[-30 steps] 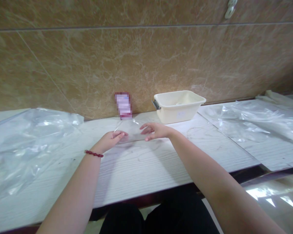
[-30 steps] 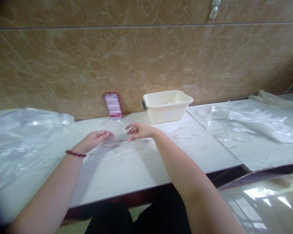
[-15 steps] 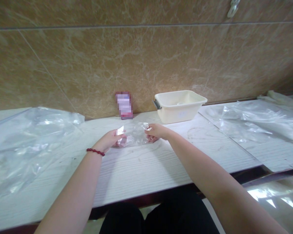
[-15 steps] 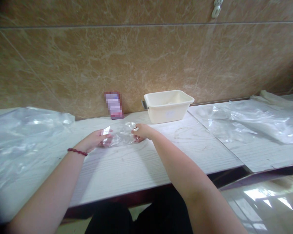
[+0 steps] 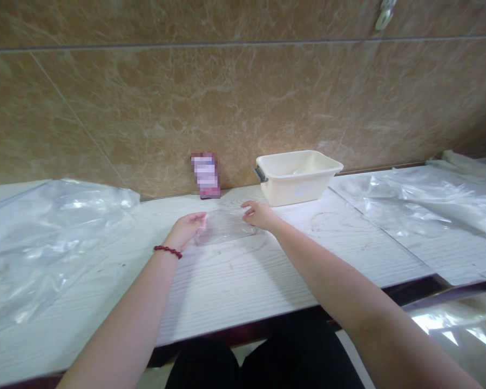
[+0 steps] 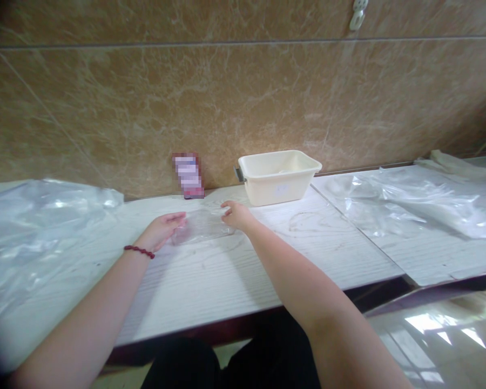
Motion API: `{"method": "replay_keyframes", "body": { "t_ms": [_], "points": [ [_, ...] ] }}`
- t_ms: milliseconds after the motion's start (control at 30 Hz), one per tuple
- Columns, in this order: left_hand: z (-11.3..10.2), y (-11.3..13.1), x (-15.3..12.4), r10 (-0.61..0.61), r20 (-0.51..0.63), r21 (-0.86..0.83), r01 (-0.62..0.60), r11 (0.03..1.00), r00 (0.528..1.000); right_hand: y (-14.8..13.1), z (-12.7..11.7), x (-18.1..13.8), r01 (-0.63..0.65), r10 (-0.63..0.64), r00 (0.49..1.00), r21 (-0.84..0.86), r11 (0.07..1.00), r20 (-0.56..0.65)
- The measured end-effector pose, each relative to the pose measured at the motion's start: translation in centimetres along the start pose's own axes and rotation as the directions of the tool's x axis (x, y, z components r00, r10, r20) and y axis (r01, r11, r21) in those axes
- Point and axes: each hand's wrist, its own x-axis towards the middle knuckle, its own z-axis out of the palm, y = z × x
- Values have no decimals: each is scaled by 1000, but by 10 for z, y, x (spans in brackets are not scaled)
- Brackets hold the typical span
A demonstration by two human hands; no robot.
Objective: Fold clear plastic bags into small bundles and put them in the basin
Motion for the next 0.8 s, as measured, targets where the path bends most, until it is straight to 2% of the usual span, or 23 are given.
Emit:
{"method": "replay_keyframes", "body": {
  "t_ms": [133,233,400,500,633,733,800],
  "points": [
    [0,-7,5,66,-94,63,-61,996,993,-3,1,2,18,-20,1000,-115,993,-22],
    [3,-7,6,102,-97,91,-93,992,990,-4,2,2,7,-12,999,-149,989,-32],
    [4,-10,10,165,-101,199,-143,970,981,0,5,2,70,-72,997,-182,981,-4],
    [5,-12,13,177,-113,187,-154,970,978,1,4,3,87,-83,996,-211,974,26],
    [7,-12,16,153,-145,79,-143,987,978,1,2,4,87,-75,996,-242,966,57],
    [5,-10,17,137,-235,48,-129,990,962,0,2,3,98,-86,995,-243,965,60],
    [2,-8,17,136,-349,64,-121,991,927,0,2,3,109,-100,994,-227,968,50]
  ]
}}
